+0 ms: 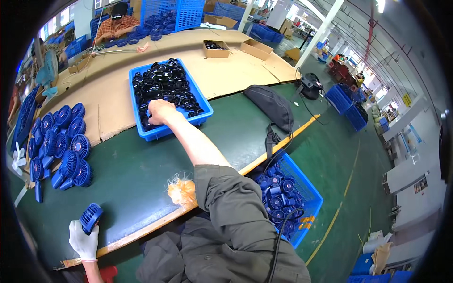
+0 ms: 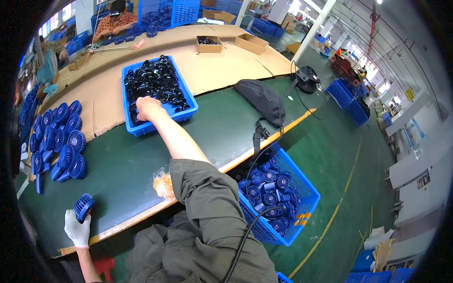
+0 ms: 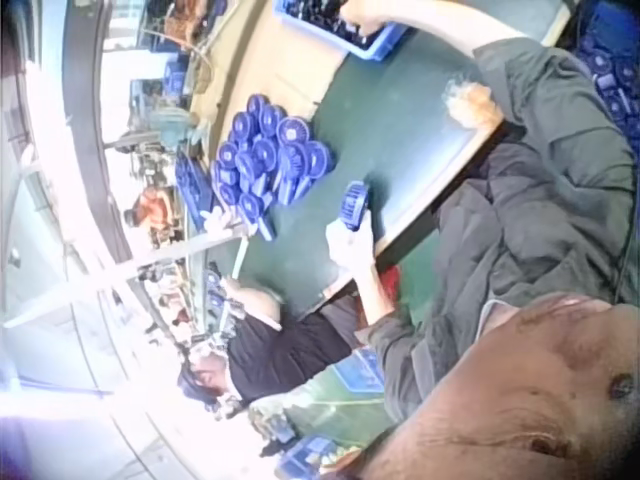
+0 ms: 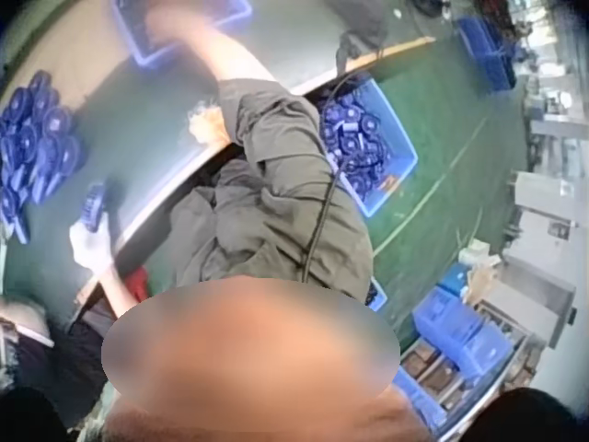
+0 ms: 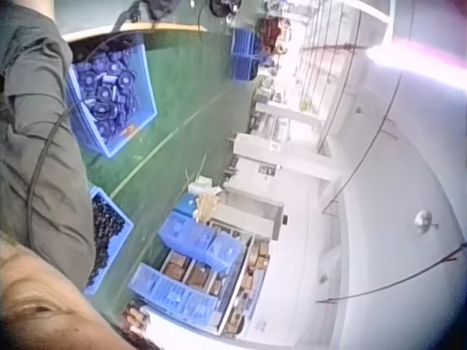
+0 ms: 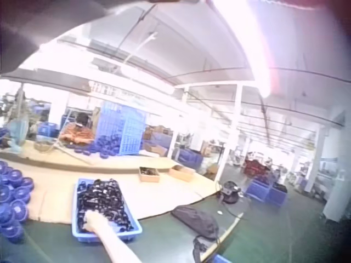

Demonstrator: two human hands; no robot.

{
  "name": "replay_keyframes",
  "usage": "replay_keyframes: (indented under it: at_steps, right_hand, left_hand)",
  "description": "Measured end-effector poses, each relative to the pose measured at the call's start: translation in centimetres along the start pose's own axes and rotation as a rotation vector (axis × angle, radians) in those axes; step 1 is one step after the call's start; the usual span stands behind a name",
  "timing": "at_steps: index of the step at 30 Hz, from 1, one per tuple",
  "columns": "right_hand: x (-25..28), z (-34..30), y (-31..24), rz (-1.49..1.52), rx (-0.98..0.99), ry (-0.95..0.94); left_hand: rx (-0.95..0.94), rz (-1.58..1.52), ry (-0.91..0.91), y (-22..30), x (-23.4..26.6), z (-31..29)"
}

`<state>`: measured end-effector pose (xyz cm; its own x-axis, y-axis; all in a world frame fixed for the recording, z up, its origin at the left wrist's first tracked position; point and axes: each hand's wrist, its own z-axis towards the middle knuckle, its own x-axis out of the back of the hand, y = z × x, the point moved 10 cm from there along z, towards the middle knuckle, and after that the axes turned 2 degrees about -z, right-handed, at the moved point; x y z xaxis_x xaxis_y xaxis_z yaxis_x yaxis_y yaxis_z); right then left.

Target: The person assembles portable fans by taking fan components from the table and attachment pieces from a tray, fastening each piece onto a fan by hand, and placing the assembled fans into a crate.

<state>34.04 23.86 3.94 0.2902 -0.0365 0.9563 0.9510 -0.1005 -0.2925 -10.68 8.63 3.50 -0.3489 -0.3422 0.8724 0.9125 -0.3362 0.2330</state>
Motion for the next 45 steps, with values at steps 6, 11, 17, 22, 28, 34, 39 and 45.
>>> replay_keyframes:
  at_steps: [6,11,17,22,28,34,39,45]
  right_hand:
    - [2.1,-0.4,1.9,0.055,-0.037,0.249]
    - [3.7,-2.5,4.0,0.742,-0.039,0.431]
    - [1.9,-8.3,-3.1,1.556,0.116,0.282]
    - [-1.7,-10.9,-10.0,1.586,0.367,0.25]
    - [-3.5,-12.7,-12.1,1.249,0.446,0.112]
    - [-3.8,-12.1,-10.0,1.429,0.287,0.176]
    - [-6.5,-11.7,-11.4,1.703,0.292,-0.069]
    - [-8.7,-11.7,-11.6,1.737,0.185,-0.166]
  left_hand:
    - [-0.141,-0.03,0.012,0.8,0.3,-0.5]
    - [-0.187,-0.032,0.005,0.6,0.0,-0.2]
    - [-0.184,-0.012,-0.025,1.8,-1.6,1.0]
    - [0.171,-0.602,-0.104,-1.7,-6.2,2.1]
    - [0.215,-1.735,-0.216,6.6,-10.4,7.8]
    - [0.259,-1.575,-0.222,11.3,-12.5,10.4]
    - [0.44,-1.748,-0.23,12.3,-16.4,7.7]
    - [0.137,-1.281,-0.159,11.6,-14.9,8.1]
